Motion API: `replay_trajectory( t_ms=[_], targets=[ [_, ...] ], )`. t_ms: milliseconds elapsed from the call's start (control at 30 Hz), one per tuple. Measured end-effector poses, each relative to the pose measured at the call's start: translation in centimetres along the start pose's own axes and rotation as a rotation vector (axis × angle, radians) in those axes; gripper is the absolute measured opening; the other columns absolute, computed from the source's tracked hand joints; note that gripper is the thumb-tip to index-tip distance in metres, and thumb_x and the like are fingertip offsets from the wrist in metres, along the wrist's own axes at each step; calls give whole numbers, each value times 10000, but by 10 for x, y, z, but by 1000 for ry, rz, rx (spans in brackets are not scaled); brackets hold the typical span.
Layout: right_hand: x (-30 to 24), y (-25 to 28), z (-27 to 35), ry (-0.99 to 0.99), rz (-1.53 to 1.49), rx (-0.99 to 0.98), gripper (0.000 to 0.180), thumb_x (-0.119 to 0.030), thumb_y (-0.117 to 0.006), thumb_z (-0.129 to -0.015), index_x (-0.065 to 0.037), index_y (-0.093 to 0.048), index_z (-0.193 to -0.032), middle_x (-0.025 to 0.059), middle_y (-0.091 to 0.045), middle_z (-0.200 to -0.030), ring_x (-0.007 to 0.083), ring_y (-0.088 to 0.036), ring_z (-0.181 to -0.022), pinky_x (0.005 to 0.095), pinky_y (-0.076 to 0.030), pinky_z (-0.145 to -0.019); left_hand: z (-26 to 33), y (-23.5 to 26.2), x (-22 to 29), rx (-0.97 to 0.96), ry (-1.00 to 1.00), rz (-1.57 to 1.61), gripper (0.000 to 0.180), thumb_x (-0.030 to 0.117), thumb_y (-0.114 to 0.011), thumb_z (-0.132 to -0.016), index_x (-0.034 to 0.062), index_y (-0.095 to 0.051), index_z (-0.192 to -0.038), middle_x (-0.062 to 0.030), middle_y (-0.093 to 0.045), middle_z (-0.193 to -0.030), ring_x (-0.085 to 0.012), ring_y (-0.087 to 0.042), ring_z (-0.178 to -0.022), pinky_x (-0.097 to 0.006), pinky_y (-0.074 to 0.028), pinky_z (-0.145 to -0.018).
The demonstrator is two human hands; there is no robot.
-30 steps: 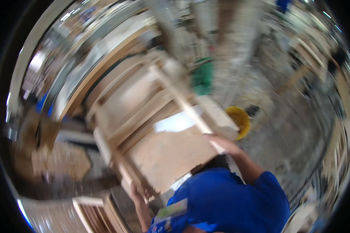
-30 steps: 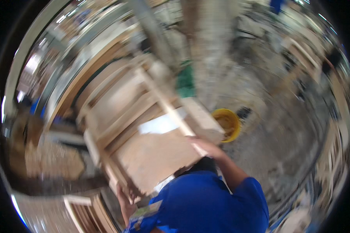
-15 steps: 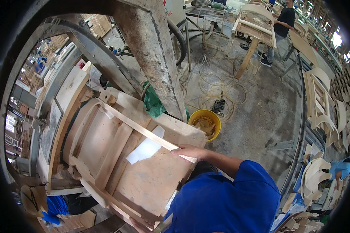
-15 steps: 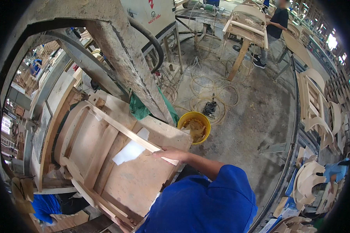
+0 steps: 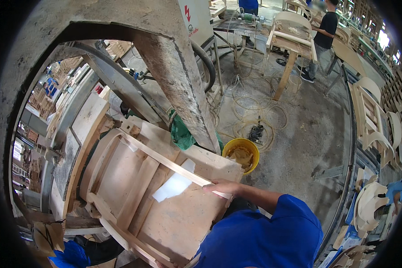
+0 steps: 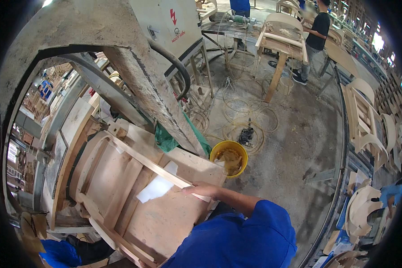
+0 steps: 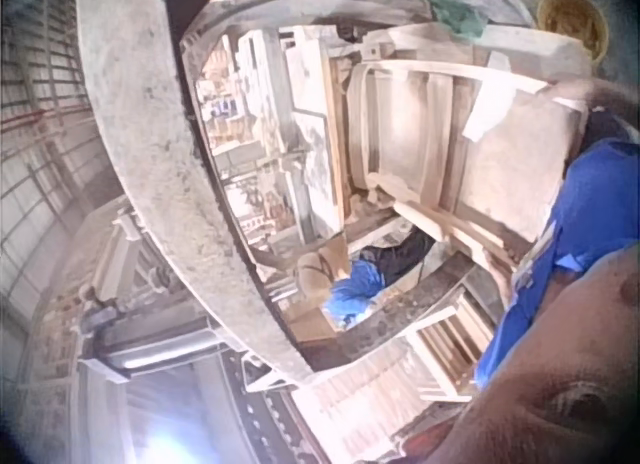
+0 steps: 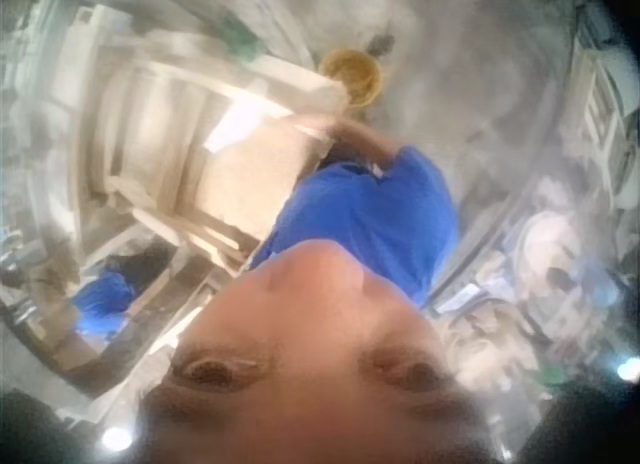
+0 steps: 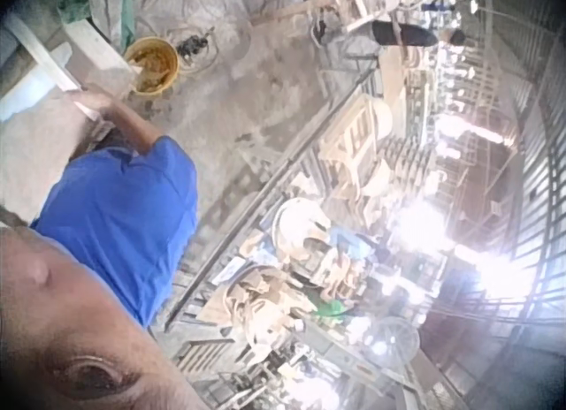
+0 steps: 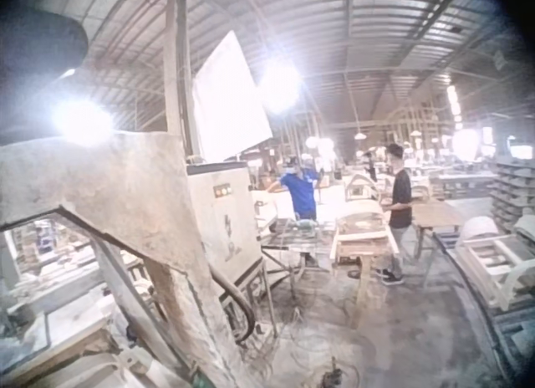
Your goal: The person assembles wooden chair frames by attaching curved backrest pieces to the frame structure. They repeatedly pick up backrests, align them with the frame, and secure them in place. The person moves between workstations and stacks completed frames.
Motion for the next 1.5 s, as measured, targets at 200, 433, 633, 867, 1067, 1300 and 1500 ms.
replay_trajectory(
  t_ms=[200, 433, 633, 867, 1067, 1300, 1500],
  targets=[
    [-6, -4, 8, 44, 21, 24, 685, -628, -645, -954, -34, -639, -1296, 9, -602, -950, 114, -565, -823, 284, -467, -674, -5, -6, -3, -27, 13, 4, 590, 714, -497, -971, 141, -603, -1064, -28, -554, -631, -183, -536, -477, -315, -452, -421],
    [4, -1, 7, 28, -17, -23, 608, -622, -653, -953, -55, -668, -1174, -19, -567, -846, 83, -537, -725, 260, -442, -596, -17, -6, -9, -56, 30, 3, 584, 709, -502, -972, 143, -598, -1074, -29, -557, -638, -183, -537, -479, -318, -453, -423],
    [3, -7, 9, 16, -117, -21, 461, -545, -670, -972, -91, -656, -1045, -24, -564, -732, 84, -520, -556, 272, -411, -456, -13, 21, -22, -72, 10, 75, 579, 706, -506, -973, 144, -594, -1083, -30, -559, -645, -183, -538, -481, -320, -454, -424],
    [24, -11, 2, -102, -273, -1, 372, -476, -682, -986, -110, -628, -1026, -11, -565, -683, 109, -541, -508, 278, -428, -422, 27, 61, -18, -151, -69, 88, 566, 695, -494, -991, 147, -593, -1091, -37, -576, -671, -193, -567, -493, -344, -462, -427],
    [25, -12, 20, -119, -196, 3, 448, -509, -699, -967, -79, -593, -1029, 6, -574, -687, 115, -558, -514, 278, -445, -430, 57, 67, -22, -57, -64, 20, 652, 727, -483, -980, 89, -605, -927, -31, -556, -637, -192, -551, -475, -345, -452, -437],
    [26, -5, 50, -81, -176, -20, 435, -507, -668, -990, -81, -581, -1011, 5, -574, -693, 109, -548, -506, 278, -449, -433, 84, 68, -40, -42, -64, 6, 710, 767, -456, -968, 70, -589, -946, -38, -556, -641, -183, -555, -476, -342, -456, -439],
    [19, -4, 75, -85, -161, 28, 390, -435, -705, -977, -73, -580, -1056, -8, -570, -696, 90, -542, -506, 264, -456, -432, 102, 76, -40, -17, -82, -46, 744, 779, -451, -964, 45, -572, -984, -43, -552, -639, -173, -554, -478, -332, -460, -441]
  ],
)
Point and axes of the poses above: each hand's wrist, its own z-axis away from the middle knuckle, its own y-axis out of the back of the hand, x = y × z, the point moved 9 cm from there along -z, towards the middle knuckle
